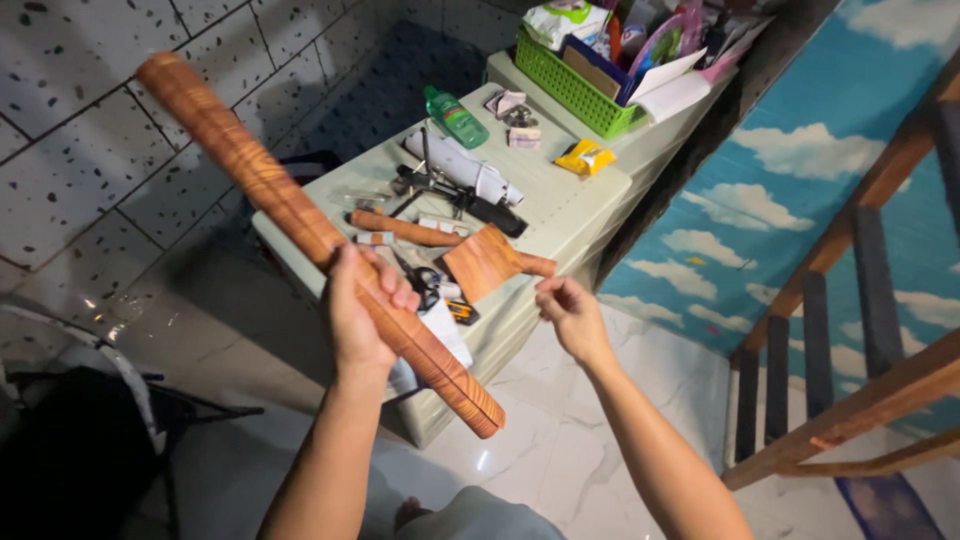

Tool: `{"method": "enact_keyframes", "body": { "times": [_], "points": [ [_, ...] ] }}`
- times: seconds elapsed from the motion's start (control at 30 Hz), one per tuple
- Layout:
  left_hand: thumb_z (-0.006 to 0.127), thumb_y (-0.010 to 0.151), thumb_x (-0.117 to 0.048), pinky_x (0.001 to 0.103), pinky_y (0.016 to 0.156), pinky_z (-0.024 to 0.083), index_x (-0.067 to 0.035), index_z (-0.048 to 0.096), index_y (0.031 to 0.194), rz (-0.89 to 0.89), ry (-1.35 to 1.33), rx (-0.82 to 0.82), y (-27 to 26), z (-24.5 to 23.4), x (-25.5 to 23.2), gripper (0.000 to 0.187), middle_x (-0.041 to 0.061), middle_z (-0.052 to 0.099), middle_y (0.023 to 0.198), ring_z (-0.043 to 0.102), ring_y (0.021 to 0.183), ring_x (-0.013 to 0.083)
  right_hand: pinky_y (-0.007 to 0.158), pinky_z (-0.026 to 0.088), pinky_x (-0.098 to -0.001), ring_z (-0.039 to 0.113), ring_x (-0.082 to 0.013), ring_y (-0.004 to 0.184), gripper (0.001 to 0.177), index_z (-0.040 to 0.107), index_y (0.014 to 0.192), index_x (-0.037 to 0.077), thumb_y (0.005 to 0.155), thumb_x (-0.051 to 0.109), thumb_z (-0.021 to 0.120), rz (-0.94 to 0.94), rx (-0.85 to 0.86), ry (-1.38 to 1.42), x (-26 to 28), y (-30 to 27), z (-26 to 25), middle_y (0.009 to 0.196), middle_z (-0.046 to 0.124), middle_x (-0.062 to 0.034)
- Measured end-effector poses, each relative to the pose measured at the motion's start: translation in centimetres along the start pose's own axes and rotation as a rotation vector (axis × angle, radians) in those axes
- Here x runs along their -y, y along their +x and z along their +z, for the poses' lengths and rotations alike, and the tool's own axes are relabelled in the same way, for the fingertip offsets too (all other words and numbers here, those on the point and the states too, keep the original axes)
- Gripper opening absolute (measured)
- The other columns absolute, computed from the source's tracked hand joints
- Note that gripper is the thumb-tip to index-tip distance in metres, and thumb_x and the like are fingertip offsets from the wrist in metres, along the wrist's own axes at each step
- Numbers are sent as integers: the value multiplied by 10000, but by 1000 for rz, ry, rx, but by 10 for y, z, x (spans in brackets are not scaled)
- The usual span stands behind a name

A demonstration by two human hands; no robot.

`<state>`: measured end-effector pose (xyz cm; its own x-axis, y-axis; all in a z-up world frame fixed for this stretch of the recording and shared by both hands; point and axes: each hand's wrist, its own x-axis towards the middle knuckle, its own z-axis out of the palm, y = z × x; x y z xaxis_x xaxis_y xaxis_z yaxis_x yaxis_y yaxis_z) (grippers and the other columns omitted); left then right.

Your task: The person applies multiple strips of decorative wood-grain tape to the side rails of a wooden ladder by hand.

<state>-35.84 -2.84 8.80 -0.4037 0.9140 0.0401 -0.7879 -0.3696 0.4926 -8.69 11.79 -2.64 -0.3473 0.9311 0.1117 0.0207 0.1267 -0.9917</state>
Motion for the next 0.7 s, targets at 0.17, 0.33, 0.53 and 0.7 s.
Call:
{"method": "enact_keyframes", "body": {
  "times": [0.17,0.33,0.53,0.7],
  "points": [
    [561,1027,-477,319,608,439,-180,510,977,19,-3,-3,7,-20,-42,305,-16,488,725,479,611,131,698,510,-249,600,-97,768,129,645,1058,45,947,85,698,-188,-113,-299,42,16,36,898,665,-4],
    [559,1034,-492,311,602,430,-171,495,972,28,5,-61,6,-35,-64,333,-17,485,731,474,610,128,715,521,-340,617,-215,776,202,665,1075,90,895,45,746,-374,-76,-654,84,39,77,910,642,-90],
    [570,1010,-484,310,606,436,-170,500,970,25,15,-132,8,-56,-79,324,-15,486,736,477,623,125,801,459,-485,618,-424,974,522,646,1213,98,710,21,761,-627,-171,-1106,80,77,84,1063,688,-167],
    [578,1006,-492,311,596,424,-180,516,960,-49,-21,-160,17,-70,-69,321,-21,476,722,465,613,126,924,497,-455,645,-371,1062,517,611,1281,67,804,141,795,-374,-169,-864,65,85,64,1120,690,-175]
  ]
}}
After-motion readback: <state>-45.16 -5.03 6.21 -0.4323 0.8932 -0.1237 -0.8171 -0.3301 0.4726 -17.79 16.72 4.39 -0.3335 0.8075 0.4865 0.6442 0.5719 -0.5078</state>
